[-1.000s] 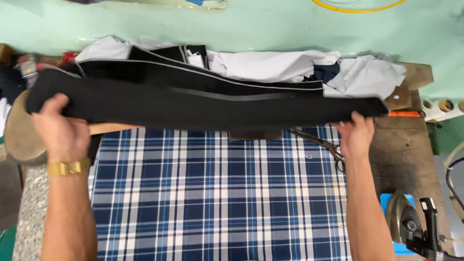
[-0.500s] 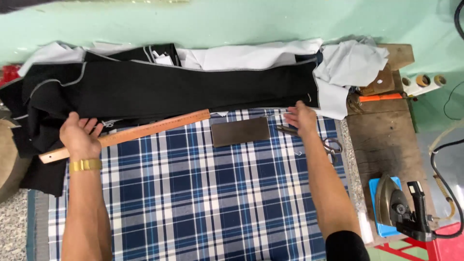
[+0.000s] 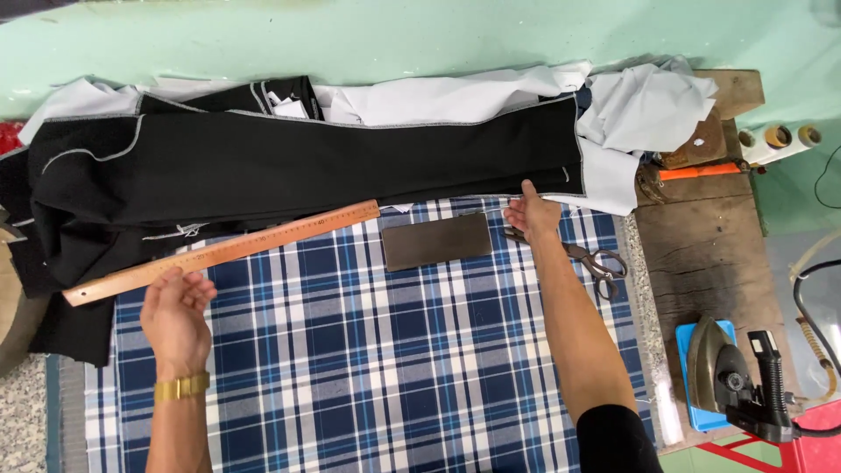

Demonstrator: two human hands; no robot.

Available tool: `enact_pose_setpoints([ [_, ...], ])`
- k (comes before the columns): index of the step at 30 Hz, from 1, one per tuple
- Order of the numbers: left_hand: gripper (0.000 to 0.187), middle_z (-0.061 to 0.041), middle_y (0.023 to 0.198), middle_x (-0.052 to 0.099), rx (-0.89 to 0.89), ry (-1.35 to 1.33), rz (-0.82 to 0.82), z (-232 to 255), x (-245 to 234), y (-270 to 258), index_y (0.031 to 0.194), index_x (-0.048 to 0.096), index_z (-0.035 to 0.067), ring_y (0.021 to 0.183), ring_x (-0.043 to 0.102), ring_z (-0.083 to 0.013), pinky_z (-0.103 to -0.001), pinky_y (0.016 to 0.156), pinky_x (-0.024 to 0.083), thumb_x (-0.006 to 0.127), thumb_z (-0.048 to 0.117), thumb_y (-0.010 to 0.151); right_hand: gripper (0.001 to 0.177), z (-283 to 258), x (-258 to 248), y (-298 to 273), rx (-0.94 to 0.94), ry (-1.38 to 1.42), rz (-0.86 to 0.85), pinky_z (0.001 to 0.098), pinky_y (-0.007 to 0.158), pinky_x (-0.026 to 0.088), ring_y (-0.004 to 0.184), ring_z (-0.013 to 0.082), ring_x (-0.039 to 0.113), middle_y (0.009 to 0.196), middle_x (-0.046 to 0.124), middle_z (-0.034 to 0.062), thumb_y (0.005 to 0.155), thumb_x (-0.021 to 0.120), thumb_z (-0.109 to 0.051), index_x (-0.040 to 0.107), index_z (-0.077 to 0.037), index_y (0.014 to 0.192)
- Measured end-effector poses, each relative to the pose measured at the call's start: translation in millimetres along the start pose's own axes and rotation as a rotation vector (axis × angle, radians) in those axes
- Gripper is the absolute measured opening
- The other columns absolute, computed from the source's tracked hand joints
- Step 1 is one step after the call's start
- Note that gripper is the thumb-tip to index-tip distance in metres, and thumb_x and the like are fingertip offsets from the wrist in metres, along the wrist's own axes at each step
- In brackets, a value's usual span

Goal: The person irons a black fabric piece on a plaid-covered table, then folds it and places it aside. They then unfold and iron a white fabric piece, fold it, and place it on top of the black fabric. Finally, they trim loose threads from the black fabric with scissors and stack the pieces.

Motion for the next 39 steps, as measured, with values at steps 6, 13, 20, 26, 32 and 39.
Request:
enact_pose_setpoints([
  [6,0.009,-0.003,0.096,0.066,-0.122,0.004,-0.011,-34.3,-21.0,-31.6,0.116,0.06,0.01,0.083,0.066,-0.0137,-0.023,0.08,0.059,0.051,0.01,0.112,0.034,-8.9,11.2,3.3,-0.033,-0.006,-0.037,0.0186,0.042,0.052,0.048,0.0106,0.061,0.065,0.064,0.0027,0.1,0.073,-0.034,0.062,-0.008,0.08],
  [13,0.011,-0.008,0.094,0.066,-0.122,-0.038,0.027,-54.4,-54.0,-58.0,0.117,0.062,0.008,0.081,0.065,-0.0173,-0.027,0.078,0.058,0.055,0.015,0.112,0.034,-15.2,26.8,18.5,-0.083,0.064,0.056,0.0247,0.044,0.06,0.048,0.0149,0.062,0.068,0.062,0.01,0.093,0.079,-0.03,0.06,-0.002,0.099],
  [20,0.014,-0.01,0.094,0.066,-0.164,-0.03,0.154,-72.0,-98.6,-83.4,0.118,0.062,0.006,0.083,0.065,-0.0192,-0.028,0.08,0.059,0.052,0.014,0.113,0.068,-2.3,36.3,43.6,0.064,0.165,0.12,0.0225,0.035,0.037,0.049,0.0174,0.065,0.071,0.068,0.0177,0.083,0.086,-0.035,0.054,0.003,0.13],
  [26,0.013,-0.015,0.096,0.069,-0.195,-0.139,0.022,-85.2,-84.8,-100.6,0.117,0.061,0.002,0.082,0.066,-0.0247,-0.033,0.077,0.059,0.054,0.008,0.109,0.065,-22.6,47.1,19.8,0.078,0.433,0.056,0.0451,0.06,0.067,0.088,0.0321,0.074,0.115,0.068,0.0179,0.078,0.077,-0.013,0.048,-0.002,0.135],
  [32,0.035,-0.027,0.123,0.069,-0.216,-0.274,-0.326,-91.1,3.3,-117.4,0.131,0.061,0.0,0.108,0.069,-0.0373,-0.046,0.1,0.056,0.051,0.021,0.105,0.037,-87.4,87.0,-43.0,0.039,0.826,-0.332,0.0395,0.083,0.067,0.101,0.0275,0.075,0.113,0.077,0.0148,0.081,0.07,-0.007,0.067,-0.002,0.118],
  [39,0.101,-0.043,0.158,0.026,-0.248,-0.42,-0.531,-86.9,131.0,-127.8,0.158,0.015,-0.011,0.145,0.035,-0.054,-0.062,0.119,0.03,0.045,0.064,0.098,0.03,-164.1,89.7,-206.5,-0.226,0.708,-0.571,0.0511,0.094,0.068,0.094,0.0324,0.079,0.103,0.077,0.0157,0.082,0.086,-0.02,0.065,-0.005,0.097],
])
Point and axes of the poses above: each hand's wrist, its own y-axis towards the middle knuckle, its own x-axis out of the palm, z = x × y, the point moved 10 cm from there along y, towards the middle knuckle
